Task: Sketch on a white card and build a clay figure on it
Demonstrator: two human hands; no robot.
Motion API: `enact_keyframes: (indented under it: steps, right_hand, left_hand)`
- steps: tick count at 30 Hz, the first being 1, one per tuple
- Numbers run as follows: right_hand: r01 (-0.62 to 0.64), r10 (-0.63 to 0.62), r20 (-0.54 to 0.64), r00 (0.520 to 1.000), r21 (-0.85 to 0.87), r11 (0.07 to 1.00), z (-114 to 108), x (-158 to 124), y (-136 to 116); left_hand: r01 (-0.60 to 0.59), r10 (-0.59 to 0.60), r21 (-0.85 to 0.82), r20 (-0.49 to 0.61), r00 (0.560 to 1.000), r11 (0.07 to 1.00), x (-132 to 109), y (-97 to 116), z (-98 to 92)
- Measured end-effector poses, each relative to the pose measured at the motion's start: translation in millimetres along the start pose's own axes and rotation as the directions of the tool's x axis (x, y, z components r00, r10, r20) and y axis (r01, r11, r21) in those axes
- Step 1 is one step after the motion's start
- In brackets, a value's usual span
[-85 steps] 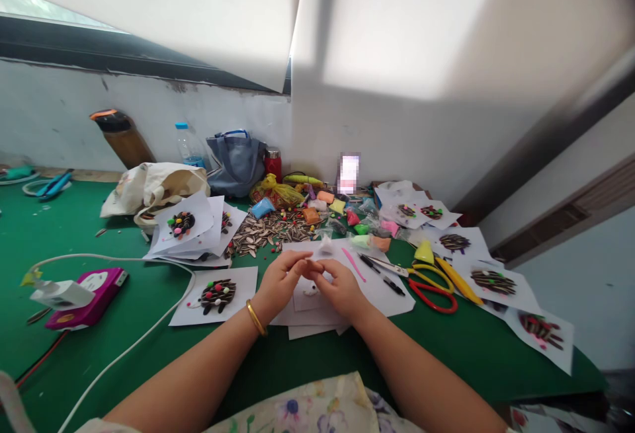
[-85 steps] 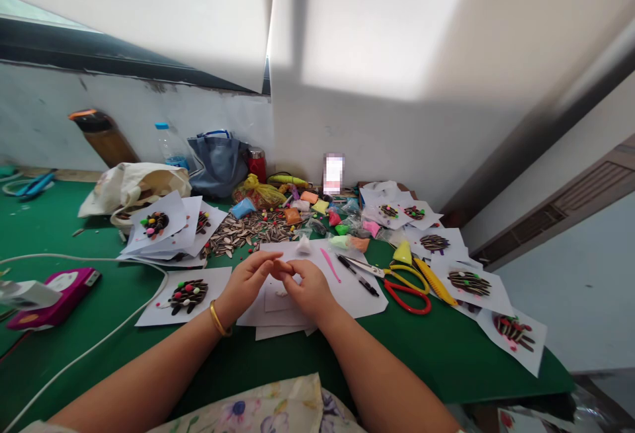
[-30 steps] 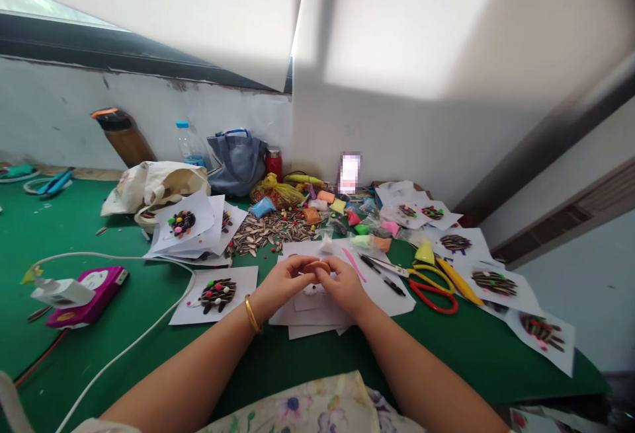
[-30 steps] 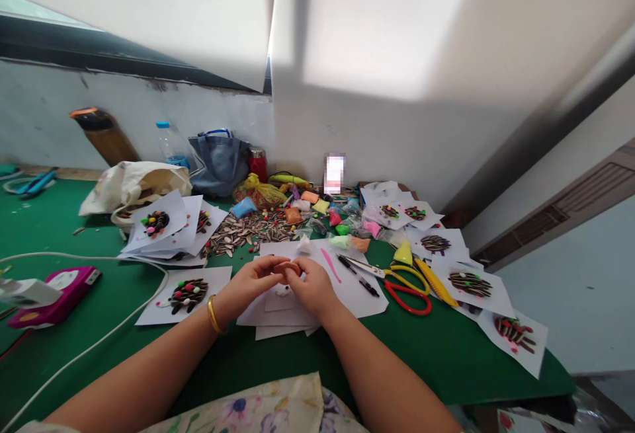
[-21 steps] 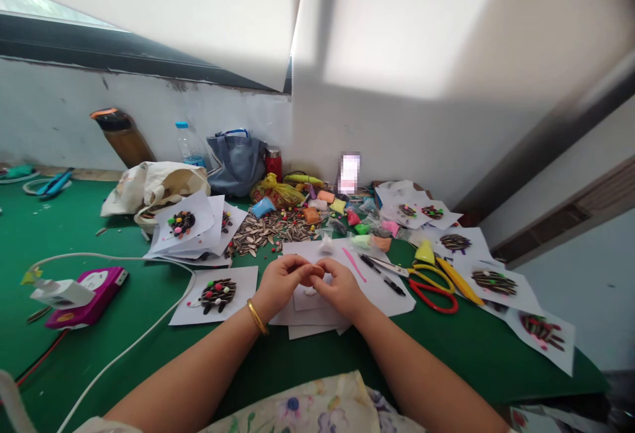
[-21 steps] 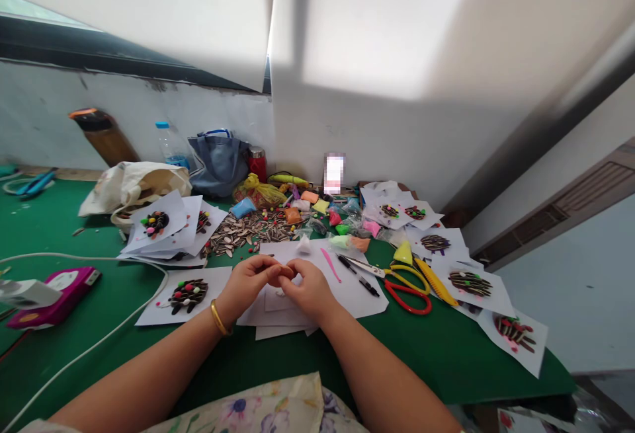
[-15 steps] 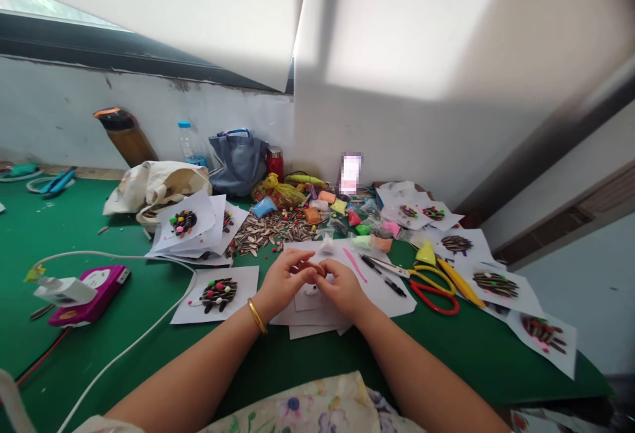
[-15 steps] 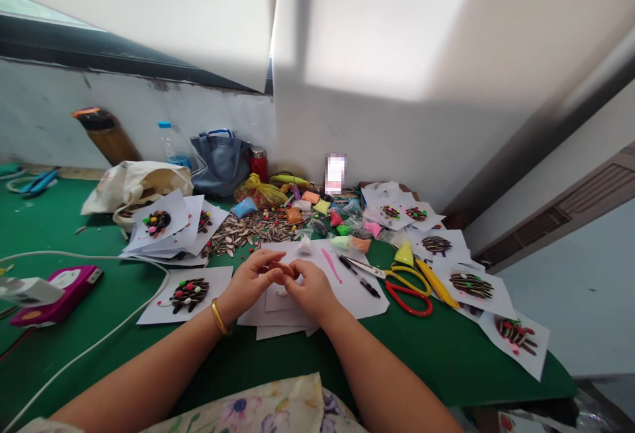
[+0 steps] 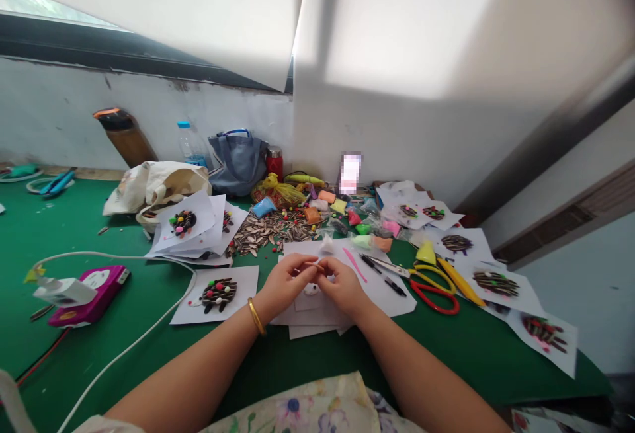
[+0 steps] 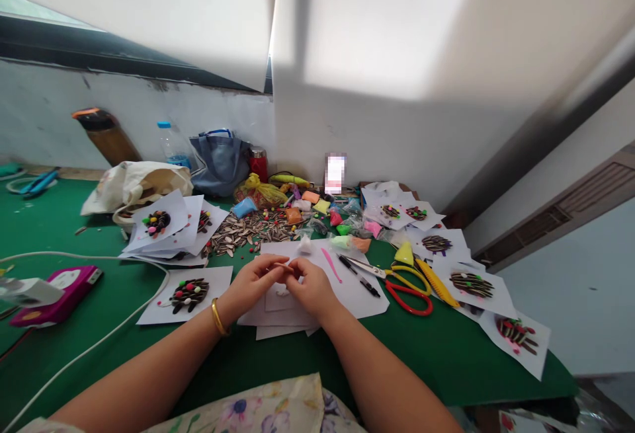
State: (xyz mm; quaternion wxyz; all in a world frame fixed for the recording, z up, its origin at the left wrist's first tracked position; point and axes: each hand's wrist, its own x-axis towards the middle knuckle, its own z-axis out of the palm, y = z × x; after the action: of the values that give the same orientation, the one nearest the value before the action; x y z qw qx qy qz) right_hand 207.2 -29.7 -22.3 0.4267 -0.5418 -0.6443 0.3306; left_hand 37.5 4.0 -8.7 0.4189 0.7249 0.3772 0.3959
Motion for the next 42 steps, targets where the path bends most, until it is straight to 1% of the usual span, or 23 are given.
enact_keyframes:
  steps: [2,5,6,8,11,13,15,18,20,23,26,28,29,30,32,34,36,38,42]
  right_hand:
    - [0.013,-0.013,0.013,1.000,-0.012,1.000,0,-1,-2]
    - [0.054,-0.054,0.052,0.997,-0.007,0.999,0,-3,-8]
    - [0.059,-0.059,0.063,0.996,0.003,0.998,0,-3,-9]
    - [0.045,-0.048,0.071,0.996,0.036,0.998,-1,-3,-8]
    - [0.025,-0.027,0.032,0.999,0.069,0.997,-1,0,-2]
    - [0.029,-0.029,0.000,1.000,0.055,0.998,-2,2,1]
    - [0.032,-0.032,-0.013,0.999,0.019,0.999,-2,3,2]
    - [0.030,-0.030,0.005,1.000,-0.013,0.999,-2,1,-2]
    - [0.042,-0.042,0.026,0.999,-0.001,0.999,-2,-1,-5]
    - [0.048,-0.052,0.061,0.997,0.064,0.997,-2,-2,-6]
    - [0.016,-0.025,0.071,0.997,0.127,0.992,-2,-1,-1]
    - [-0.004,-0.004,0.058,0.998,0.128,0.992,-3,1,1]
    - [-0.012,0.006,0.049,0.999,0.118,0.993,-3,1,2]
    - [-0.019,0.016,0.035,0.999,0.103,0.994,-4,2,2]
    - [-0.028,0.026,0.022,0.999,0.080,0.996,-4,2,1]
    - [-0.021,0.017,0.050,0.999,0.086,0.996,-3,1,-1]
    - [-0.008,-0.004,0.098,0.995,0.119,0.993,-3,-1,-2]
    - [-0.004,-0.016,0.127,0.992,0.154,0.988,-2,-1,-2]
    - [-0.034,0.020,0.093,0.995,0.154,0.987,-1,0,1]
  left_hand:
    - [0.024,-0.024,0.021,-0.008,1.000,0.999,0,0,0.4]
    - [0.133,-0.136,-0.049,-0.057,0.989,0.990,1,1,0.5]
    - [0.152,-0.157,-0.077,-0.061,0.986,0.985,2,2,0.3]
    - [0.128,-0.131,-0.093,-0.030,0.991,0.987,2,5,-0.5]
    - [0.034,-0.034,-0.053,0.001,0.999,0.998,1,7,-0.5]
    - [0.033,-0.035,-0.050,-0.031,0.999,0.998,0,5,0.9]
    - [0.070,-0.076,-0.110,-0.049,0.996,0.992,0,2,2.7]
    - [0.152,-0.159,-0.213,-0.017,0.987,0.965,1,1,3.5]
    - [0.195,-0.201,-0.245,-0.002,0.980,0.950,1,4,2.3]
    - [0.218,-0.210,-0.285,0.058,0.976,0.934,2,8,0.5]
    - [0.281,-0.249,-0.375,0.133,0.959,0.883,1,10,1.3]
    - [0.312,-0.269,-0.434,0.161,0.950,0.845,0,9,2.3]
    - [0.311,-0.266,-0.444,0.162,0.950,0.840,-1,8,2.5]
    - [0.300,-0.259,-0.436,0.151,0.954,0.848,0,7,2.5]
    - [0.258,-0.238,-0.368,0.100,0.966,0.893,1,6,1.5]
    - [0.229,-0.228,-0.273,0.036,0.973,0.934,2,4,0.1]
    - [0.231,-0.238,-0.216,-0.005,0.971,0.949,3,1,-0.9]
    - [0.246,-0.254,-0.227,-0.008,0.967,0.942,3,0,-1.0]
    - [0.284,-0.296,-0.383,0.029,0.955,0.879,2,0,1.2]
